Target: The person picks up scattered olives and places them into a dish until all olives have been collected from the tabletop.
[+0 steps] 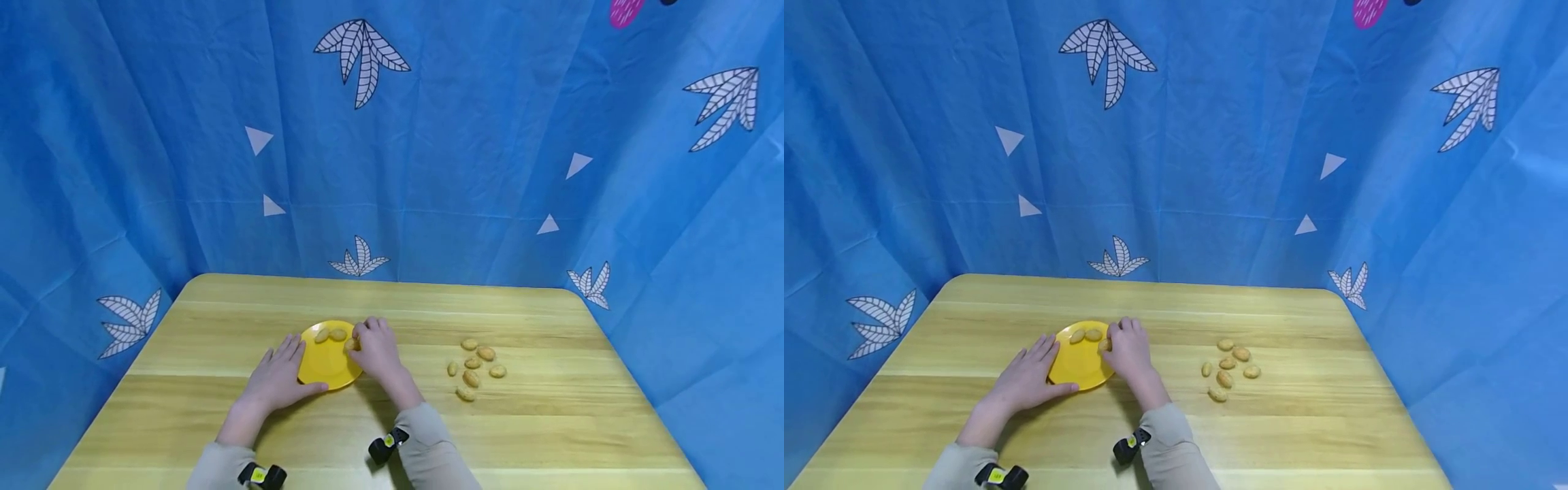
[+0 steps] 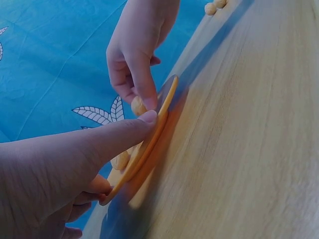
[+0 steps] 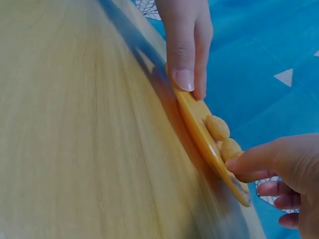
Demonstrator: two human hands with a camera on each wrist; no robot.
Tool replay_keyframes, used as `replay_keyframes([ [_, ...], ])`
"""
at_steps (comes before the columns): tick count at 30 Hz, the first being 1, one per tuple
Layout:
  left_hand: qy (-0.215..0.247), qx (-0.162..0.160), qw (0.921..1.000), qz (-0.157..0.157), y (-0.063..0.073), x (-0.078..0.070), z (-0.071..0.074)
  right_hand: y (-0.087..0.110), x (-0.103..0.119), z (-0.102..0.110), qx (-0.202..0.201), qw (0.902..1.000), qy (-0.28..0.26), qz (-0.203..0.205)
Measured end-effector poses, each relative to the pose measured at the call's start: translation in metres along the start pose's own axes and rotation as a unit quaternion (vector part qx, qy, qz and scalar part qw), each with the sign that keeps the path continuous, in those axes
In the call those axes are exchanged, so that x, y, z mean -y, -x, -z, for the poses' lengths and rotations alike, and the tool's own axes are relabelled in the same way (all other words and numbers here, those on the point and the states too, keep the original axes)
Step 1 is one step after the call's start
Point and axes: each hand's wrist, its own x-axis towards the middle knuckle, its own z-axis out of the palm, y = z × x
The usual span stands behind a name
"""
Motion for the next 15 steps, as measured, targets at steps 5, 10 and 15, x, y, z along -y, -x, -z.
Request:
replay_keyframes([
  [5,0.002,0.005,1.0000,0.001,0.001,-0.001,0.000,-0.003,0.000,-0.006,0.006,0.9998,0.013,-0.012],
  [10,0.003,0.004,1.0000,0.001,0.002,-0.001,0.000,-0.007,0.000,-0.009,0.007,0.9997,0.017,-0.017],
  [15,0.005,0.002,1.0000,-0.001,0.000,0.000,0.000,-0.011,0.002,-0.011,0.007,0.9996,0.008,-0.025],
])
